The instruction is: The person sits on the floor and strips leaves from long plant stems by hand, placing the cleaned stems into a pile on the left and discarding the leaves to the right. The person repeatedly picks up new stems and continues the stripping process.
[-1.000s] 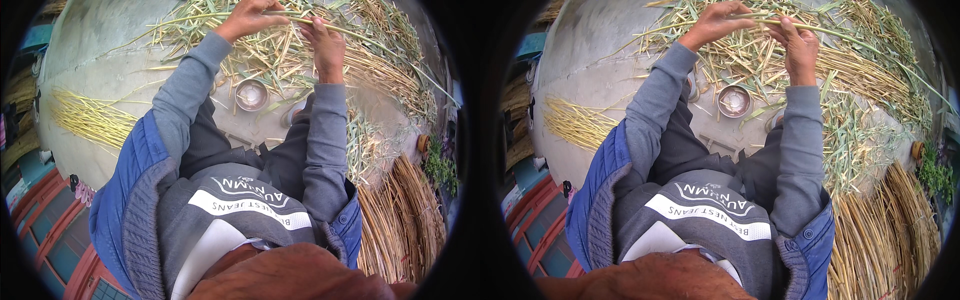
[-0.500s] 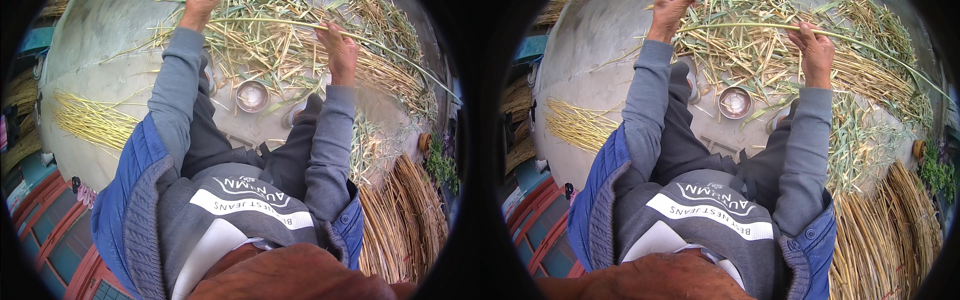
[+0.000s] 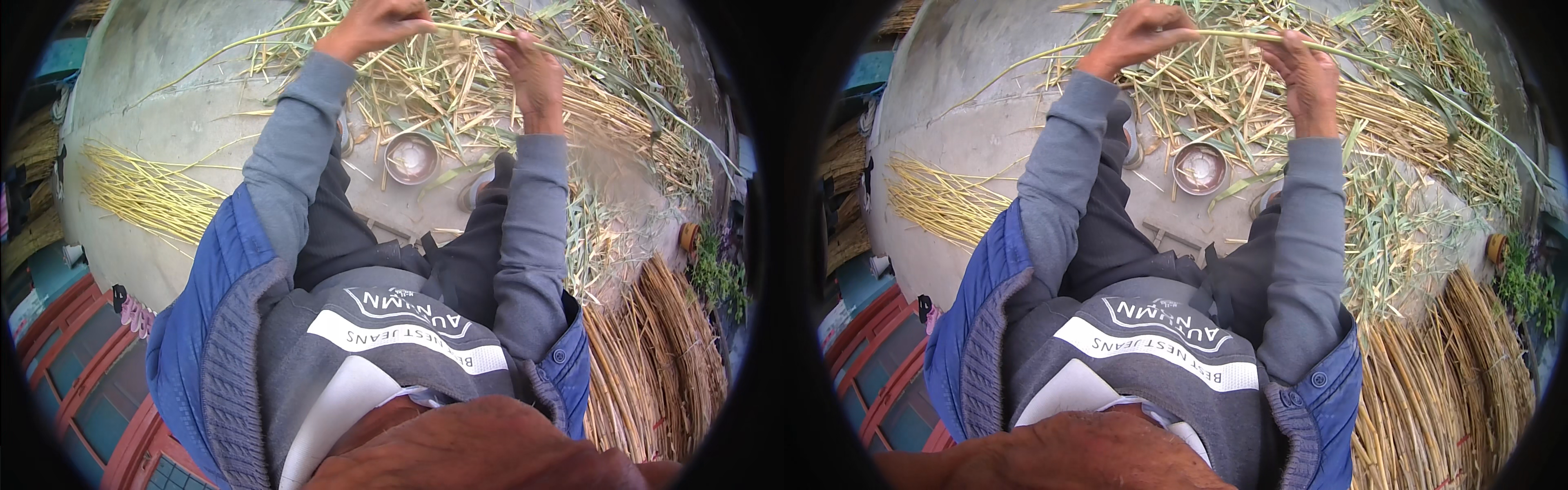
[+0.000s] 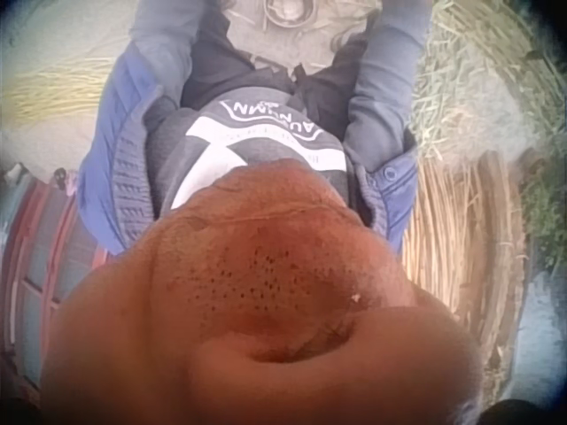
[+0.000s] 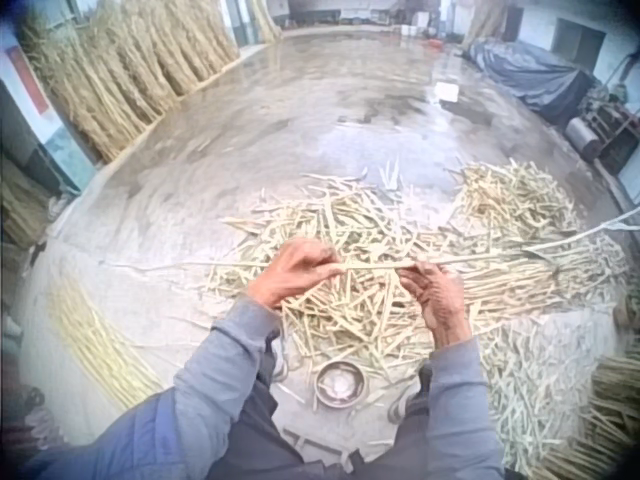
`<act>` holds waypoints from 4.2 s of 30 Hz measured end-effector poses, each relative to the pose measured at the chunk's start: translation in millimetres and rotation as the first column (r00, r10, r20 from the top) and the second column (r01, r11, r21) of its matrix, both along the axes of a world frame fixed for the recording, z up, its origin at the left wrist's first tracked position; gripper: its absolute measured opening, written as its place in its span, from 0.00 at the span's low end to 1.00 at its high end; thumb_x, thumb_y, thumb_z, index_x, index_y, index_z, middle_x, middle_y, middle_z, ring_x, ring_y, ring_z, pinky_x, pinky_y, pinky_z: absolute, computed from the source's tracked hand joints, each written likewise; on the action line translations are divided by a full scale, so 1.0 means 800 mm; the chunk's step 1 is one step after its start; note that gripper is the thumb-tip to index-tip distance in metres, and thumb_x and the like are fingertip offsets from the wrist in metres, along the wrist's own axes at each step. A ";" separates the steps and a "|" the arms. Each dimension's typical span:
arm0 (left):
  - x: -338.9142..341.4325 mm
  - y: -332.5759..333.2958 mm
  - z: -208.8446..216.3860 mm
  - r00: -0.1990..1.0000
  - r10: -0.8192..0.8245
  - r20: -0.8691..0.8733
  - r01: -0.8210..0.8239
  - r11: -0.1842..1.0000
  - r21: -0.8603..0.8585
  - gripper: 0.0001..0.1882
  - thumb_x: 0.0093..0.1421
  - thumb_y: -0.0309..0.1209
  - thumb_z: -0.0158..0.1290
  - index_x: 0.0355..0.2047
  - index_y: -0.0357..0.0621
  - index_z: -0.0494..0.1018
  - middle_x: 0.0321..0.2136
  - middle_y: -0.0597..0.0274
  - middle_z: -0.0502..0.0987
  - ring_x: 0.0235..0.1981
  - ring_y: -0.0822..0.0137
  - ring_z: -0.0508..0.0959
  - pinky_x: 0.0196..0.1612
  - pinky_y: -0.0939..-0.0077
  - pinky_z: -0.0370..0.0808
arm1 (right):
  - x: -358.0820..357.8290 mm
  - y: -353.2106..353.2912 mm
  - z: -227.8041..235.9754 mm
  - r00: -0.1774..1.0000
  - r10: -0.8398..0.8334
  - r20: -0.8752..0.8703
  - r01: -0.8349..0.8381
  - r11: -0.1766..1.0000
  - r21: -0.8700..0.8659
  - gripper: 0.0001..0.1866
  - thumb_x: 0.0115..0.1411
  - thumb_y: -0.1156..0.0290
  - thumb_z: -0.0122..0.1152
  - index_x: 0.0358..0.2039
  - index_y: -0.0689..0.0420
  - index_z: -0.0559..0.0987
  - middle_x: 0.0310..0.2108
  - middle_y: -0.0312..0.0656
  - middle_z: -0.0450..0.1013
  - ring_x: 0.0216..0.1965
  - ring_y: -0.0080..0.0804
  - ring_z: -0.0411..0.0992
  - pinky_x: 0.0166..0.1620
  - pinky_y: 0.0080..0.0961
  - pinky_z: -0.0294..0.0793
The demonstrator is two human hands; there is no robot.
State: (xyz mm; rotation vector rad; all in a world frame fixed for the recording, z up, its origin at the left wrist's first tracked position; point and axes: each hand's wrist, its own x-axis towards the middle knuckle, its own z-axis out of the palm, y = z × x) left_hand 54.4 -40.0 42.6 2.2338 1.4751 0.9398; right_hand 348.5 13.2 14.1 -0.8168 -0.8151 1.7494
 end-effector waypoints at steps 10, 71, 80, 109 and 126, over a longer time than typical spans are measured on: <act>0.053 -0.001 -0.002 0.978 -0.030 0.206 0.019 0.998 0.056 0.10 0.59 0.35 0.66 0.34 0.41 0.82 0.24 0.61 0.82 0.25 0.69 0.80 0.29 0.71 0.75 | -0.030 -0.024 0.003 1.000 0.030 0.001 -0.030 0.999 0.038 0.17 0.63 0.71 0.69 0.47 0.68 0.77 0.38 0.51 0.81 0.38 0.40 0.84 0.40 0.24 0.88; -0.105 0.008 -0.037 0.753 0.620 0.222 -0.656 0.734 0.173 0.14 0.58 0.36 0.65 0.38 0.40 0.79 0.30 0.59 0.81 0.31 0.58 0.79 0.38 0.61 0.76 | 0.024 0.002 0.000 0.993 -0.084 0.088 0.085 0.996 -0.008 0.11 0.68 0.77 0.58 0.47 0.71 0.75 0.44 0.60 0.79 0.46 0.50 0.82 0.49 0.37 0.88; 0.038 -0.004 -0.019 0.978 0.034 -0.206 -0.024 0.998 0.052 0.14 0.64 0.43 0.61 0.38 0.46 0.83 0.26 0.61 0.82 0.29 0.64 0.82 0.33 0.65 0.75 | -0.047 -0.022 -0.009 0.987 0.158 0.014 -0.158 0.986 0.044 0.10 0.68 0.74 0.60 0.44 0.68 0.77 0.47 0.56 0.80 0.46 0.43 0.81 0.51 0.33 0.86; 0.076 0.019 -0.063 0.668 0.308 0.678 0.056 0.887 -0.459 0.07 0.63 0.29 0.64 0.31 0.37 0.81 0.26 0.62 0.83 0.27 0.75 0.81 0.33 0.79 0.79 | -0.026 -0.033 0.012 0.966 -0.047 0.252 0.008 0.988 0.151 0.14 0.71 0.71 0.56 0.49 0.69 0.76 0.38 0.51 0.81 0.38 0.36 0.84 0.39 0.20 0.84; 0.010 0.006 -0.065 0.751 0.296 0.590 0.110 0.826 -0.553 0.09 0.61 0.32 0.66 0.34 0.39 0.82 0.29 0.62 0.83 0.33 0.73 0.82 0.37 0.76 0.80 | -0.006 -0.015 0.011 0.969 -0.097 0.226 0.061 0.985 0.164 0.13 0.67 0.71 0.63 0.45 0.69 0.75 0.35 0.52 0.80 0.35 0.38 0.84 0.37 0.25 0.86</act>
